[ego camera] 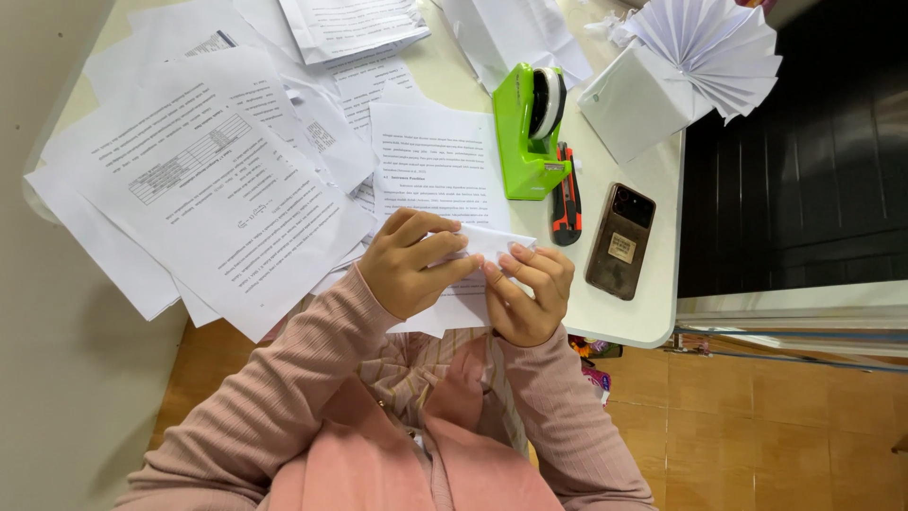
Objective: The person is folding a piece of paper into a small box or envelope shape on a table.
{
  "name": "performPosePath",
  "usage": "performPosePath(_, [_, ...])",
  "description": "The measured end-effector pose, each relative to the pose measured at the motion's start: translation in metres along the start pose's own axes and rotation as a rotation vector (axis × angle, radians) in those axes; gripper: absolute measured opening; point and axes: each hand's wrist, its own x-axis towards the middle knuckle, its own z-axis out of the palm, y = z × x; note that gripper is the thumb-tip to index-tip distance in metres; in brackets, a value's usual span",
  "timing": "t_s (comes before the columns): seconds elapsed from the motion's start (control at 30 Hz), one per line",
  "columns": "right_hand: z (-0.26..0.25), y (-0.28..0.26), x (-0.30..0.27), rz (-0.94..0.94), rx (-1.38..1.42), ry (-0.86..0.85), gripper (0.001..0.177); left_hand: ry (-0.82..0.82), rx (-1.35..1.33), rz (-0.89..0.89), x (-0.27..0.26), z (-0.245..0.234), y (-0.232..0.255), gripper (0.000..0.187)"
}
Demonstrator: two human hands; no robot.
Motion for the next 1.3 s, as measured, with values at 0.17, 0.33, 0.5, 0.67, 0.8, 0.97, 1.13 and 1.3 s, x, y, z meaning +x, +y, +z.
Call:
performPosePath(0.17, [-0.003,-0.004,-0.005,0.072,0.044,-0.006,0.010,-0.005,-0.034,-0.096,0.001,0.001,0.006,0.006])
performPosePath(0.33, [-0.003,-0.009,0.003,0.210,0.080,0.032,0.013,0.029,-0.163,-0.298,-0.011,0.011,0.006,0.015])
performPosePath(0.5, [-0.008,-0.016,0.003,0.445,0.268,-0.038,0.050,0.029,-0.320,-0.588,-0.007,0.008,0.014,0.069])
performPosePath(0.67, [-0.007,-0.012,0.009,0.490,0.385,-0.025,0.055,0.052,-0.380,-0.605,-0.029,0.026,0.008,0.085])
performPosePath(0.8, [-0.021,0.020,0.024,0.597,0.569,0.059,0.034,0.067,-0.416,-0.602,-0.037,0.032,0.003,0.091])
performPosePath(0.97, [-0.027,0.084,0.054,0.921,0.314,-0.002,0.012,0.081,-0.463,-0.606,-0.038,0.032,-0.001,0.091])
performPosePath(1.13, [-0.004,0.140,0.049,1.174,0.308,-0.324,0.017,0.063,-0.435,-0.608,-0.033,0.029,-0.002,0.085])
performPosePath(1.3, [0.010,0.169,0.030,1.237,0.264,-0.605,0.025,0.098,-0.401,-0.529,-0.033,0.033,-0.002,0.070])
